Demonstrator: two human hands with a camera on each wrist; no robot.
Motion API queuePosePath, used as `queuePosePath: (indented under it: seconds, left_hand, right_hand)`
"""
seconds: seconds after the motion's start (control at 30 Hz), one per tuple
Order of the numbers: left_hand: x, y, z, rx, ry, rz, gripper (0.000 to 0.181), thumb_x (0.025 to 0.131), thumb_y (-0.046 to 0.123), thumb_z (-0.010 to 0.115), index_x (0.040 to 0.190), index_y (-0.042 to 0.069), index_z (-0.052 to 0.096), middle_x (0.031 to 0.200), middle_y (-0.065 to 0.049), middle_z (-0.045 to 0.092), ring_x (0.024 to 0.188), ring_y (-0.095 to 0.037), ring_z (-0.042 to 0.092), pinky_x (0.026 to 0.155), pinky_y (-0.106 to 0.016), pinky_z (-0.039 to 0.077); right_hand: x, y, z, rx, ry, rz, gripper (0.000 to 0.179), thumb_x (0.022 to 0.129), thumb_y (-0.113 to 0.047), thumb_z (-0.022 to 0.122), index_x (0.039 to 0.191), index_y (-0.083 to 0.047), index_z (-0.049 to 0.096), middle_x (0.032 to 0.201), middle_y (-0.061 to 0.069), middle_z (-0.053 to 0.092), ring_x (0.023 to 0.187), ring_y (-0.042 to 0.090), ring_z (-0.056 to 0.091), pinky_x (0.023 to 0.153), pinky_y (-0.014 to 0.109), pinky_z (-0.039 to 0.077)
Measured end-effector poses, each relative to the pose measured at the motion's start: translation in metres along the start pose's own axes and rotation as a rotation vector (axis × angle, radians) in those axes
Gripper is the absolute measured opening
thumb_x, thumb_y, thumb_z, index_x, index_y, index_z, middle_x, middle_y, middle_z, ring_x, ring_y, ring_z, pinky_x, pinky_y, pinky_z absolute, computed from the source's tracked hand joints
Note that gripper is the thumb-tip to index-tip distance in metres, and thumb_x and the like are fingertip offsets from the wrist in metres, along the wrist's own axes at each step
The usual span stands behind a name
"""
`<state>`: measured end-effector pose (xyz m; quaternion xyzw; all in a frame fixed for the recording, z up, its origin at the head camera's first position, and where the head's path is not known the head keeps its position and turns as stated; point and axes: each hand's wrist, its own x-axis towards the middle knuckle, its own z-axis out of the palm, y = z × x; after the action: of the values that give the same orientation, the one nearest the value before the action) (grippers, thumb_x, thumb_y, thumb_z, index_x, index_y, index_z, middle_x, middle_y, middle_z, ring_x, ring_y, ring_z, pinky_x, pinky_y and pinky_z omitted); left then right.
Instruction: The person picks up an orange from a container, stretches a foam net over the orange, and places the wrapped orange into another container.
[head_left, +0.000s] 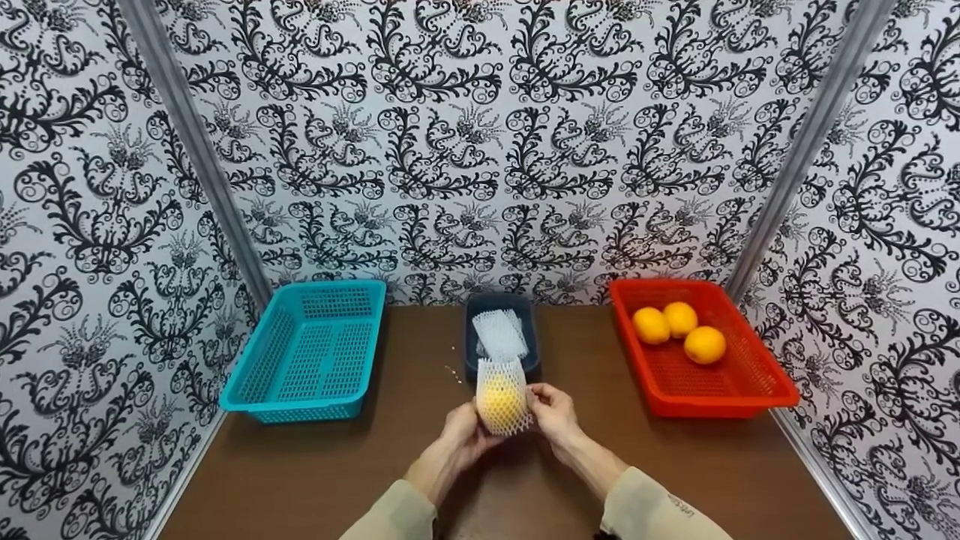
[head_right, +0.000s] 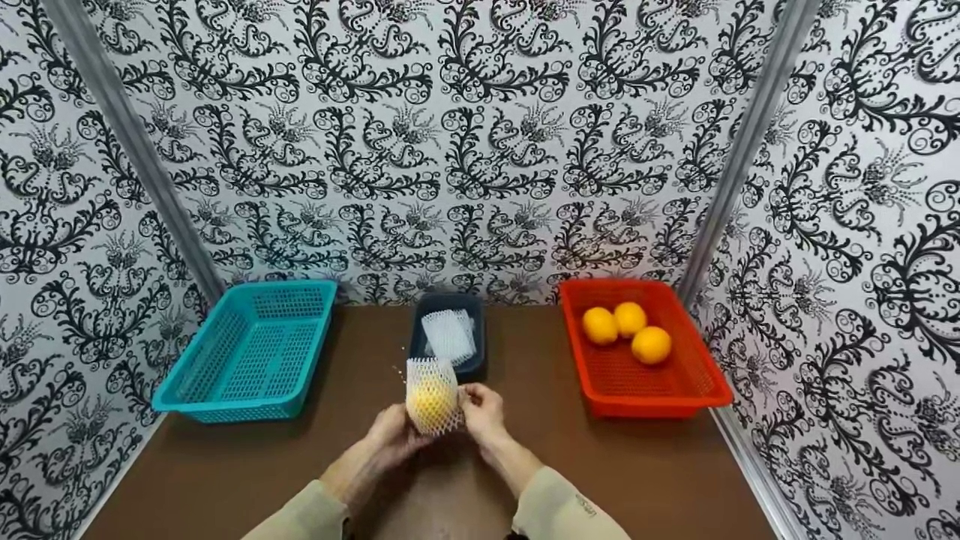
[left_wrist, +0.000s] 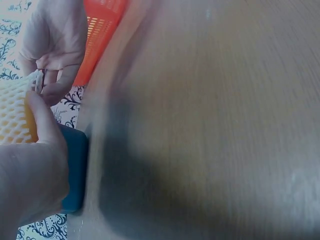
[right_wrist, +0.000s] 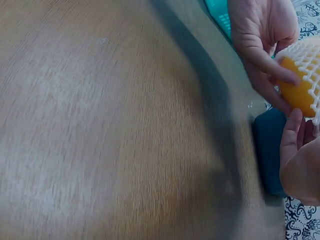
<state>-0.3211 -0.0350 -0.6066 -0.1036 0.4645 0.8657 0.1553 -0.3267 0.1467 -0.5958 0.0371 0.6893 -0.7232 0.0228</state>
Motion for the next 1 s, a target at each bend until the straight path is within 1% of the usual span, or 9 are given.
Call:
queuePosePath:
  seconds: [0.17, 0.27, 0.37, 0.47, 0.57, 0.7, 0.87, 0.93, 1.0]
  left_hand:
    - [-0.0005, -0.0001, 0.0015, 0.001, 0.017, 0.022, 0.028, 0.113, 0.013, 0.051, 0.129, -0.002, 0.068, 0.104, -0.009, 0.076, 0.098, -0.023, 0.075, 0.081, -0.041, 0.068]
    - [-0.0027, -0.0004, 0.0029, 0.041, 0.049, 0.026, 0.020, 0.109, 0.010, 0.054, 0.116, 0.002, 0.071, 0.097, -0.007, 0.073, 0.092, -0.021, 0.074, 0.076, -0.038, 0.067]
    - [-0.0043, -0.0014, 0.0042, 0.088, 0.087, 0.032, 0.013, 0.108, 0.010, 0.057, 0.108, 0.006, 0.069, 0.091, -0.005, 0.070, 0.086, -0.019, 0.071, 0.073, -0.035, 0.065]
    - [-0.0045, -0.0011, 0.0053, 0.112, 0.125, 0.039, 0.011, 0.108, 0.012, 0.058, 0.106, 0.008, 0.068, 0.089, -0.003, 0.068, 0.084, -0.018, 0.069, 0.072, -0.034, 0.065]
    - [-0.0038, -0.0003, 0.0054, 0.131, 0.152, 0.046, 0.018, 0.112, 0.018, 0.057, 0.114, 0.005, 0.069, 0.092, -0.004, 0.068, 0.085, -0.019, 0.071, 0.073, -0.036, 0.065]
    - [-0.0016, 0.0003, 0.0050, 0.111, 0.135, 0.052, 0.028, 0.116, 0.021, 0.052, 0.125, 0.001, 0.070, 0.097, -0.007, 0.072, 0.089, -0.022, 0.074, 0.074, -0.039, 0.067]
    - [0.0019, -0.0015, 0.0043, 0.029, 0.112, 0.046, 0.019, 0.111, 0.009, 0.052, 0.110, 0.002, 0.070, 0.087, -0.004, 0.073, 0.080, -0.016, 0.073, 0.068, -0.030, 0.065]
    - [0.0019, -0.0019, 0.0042, 0.026, 0.116, 0.051, 0.018, 0.110, 0.007, 0.051, 0.106, 0.005, 0.069, 0.085, -0.003, 0.071, 0.079, -0.015, 0.072, 0.067, -0.030, 0.064]
    - [0.0006, -0.0014, 0.0046, 0.047, 0.120, 0.061, 0.017, 0.110, 0.008, 0.051, 0.108, 0.005, 0.067, 0.084, -0.002, 0.070, 0.079, -0.015, 0.071, 0.067, -0.031, 0.063]
  right_hand:
    - [0.0008, 0.0010, 0.0003, 0.011, -0.001, -0.011, 0.019, 0.113, -0.013, 0.066, 0.116, 0.004, 0.073, 0.092, -0.001, 0.070, 0.082, 0.013, 0.065, 0.066, 0.029, 0.059]
    - [0.0005, 0.0019, 0.0010, 0.039, -0.006, 0.007, 0.019, 0.113, -0.012, 0.065, 0.117, 0.005, 0.073, 0.092, -0.001, 0.072, 0.081, 0.012, 0.067, 0.067, 0.028, 0.061]
    - [-0.0003, 0.0022, 0.0024, 0.076, -0.023, 0.029, 0.020, 0.114, -0.012, 0.064, 0.119, 0.006, 0.072, 0.092, -0.002, 0.076, 0.081, 0.011, 0.071, 0.069, 0.028, 0.063]
    - [-0.0011, 0.0018, 0.0037, 0.094, -0.041, 0.041, 0.020, 0.114, -0.013, 0.063, 0.120, 0.004, 0.071, 0.093, -0.002, 0.077, 0.080, 0.012, 0.072, 0.068, 0.029, 0.063]
    - [-0.0016, 0.0013, 0.0050, 0.084, -0.032, 0.033, 0.020, 0.114, -0.014, 0.063, 0.119, 0.004, 0.071, 0.091, -0.003, 0.077, 0.077, 0.012, 0.071, 0.066, 0.029, 0.061]
    - [-0.0009, 0.0027, 0.0065, 0.063, 0.007, 0.007, 0.018, 0.113, -0.014, 0.065, 0.115, 0.002, 0.073, 0.089, -0.004, 0.077, 0.077, 0.011, 0.068, 0.064, 0.027, 0.058]
    - [-0.0007, 0.0030, 0.0086, 0.070, 0.012, -0.024, 0.017, 0.111, -0.010, 0.067, 0.115, 0.005, 0.073, 0.090, -0.003, 0.078, 0.080, 0.011, 0.068, 0.066, 0.026, 0.057]
    - [-0.0013, 0.0022, 0.0093, 0.076, 0.008, -0.019, 0.017, 0.111, -0.009, 0.068, 0.117, 0.006, 0.072, 0.090, -0.002, 0.077, 0.079, 0.011, 0.068, 0.065, 0.026, 0.057]
    - [-0.0015, 0.0028, 0.0092, 0.085, 0.003, -0.002, 0.015, 0.111, -0.008, 0.067, 0.117, 0.005, 0.072, 0.089, -0.003, 0.077, 0.077, 0.011, 0.069, 0.063, 0.026, 0.057]
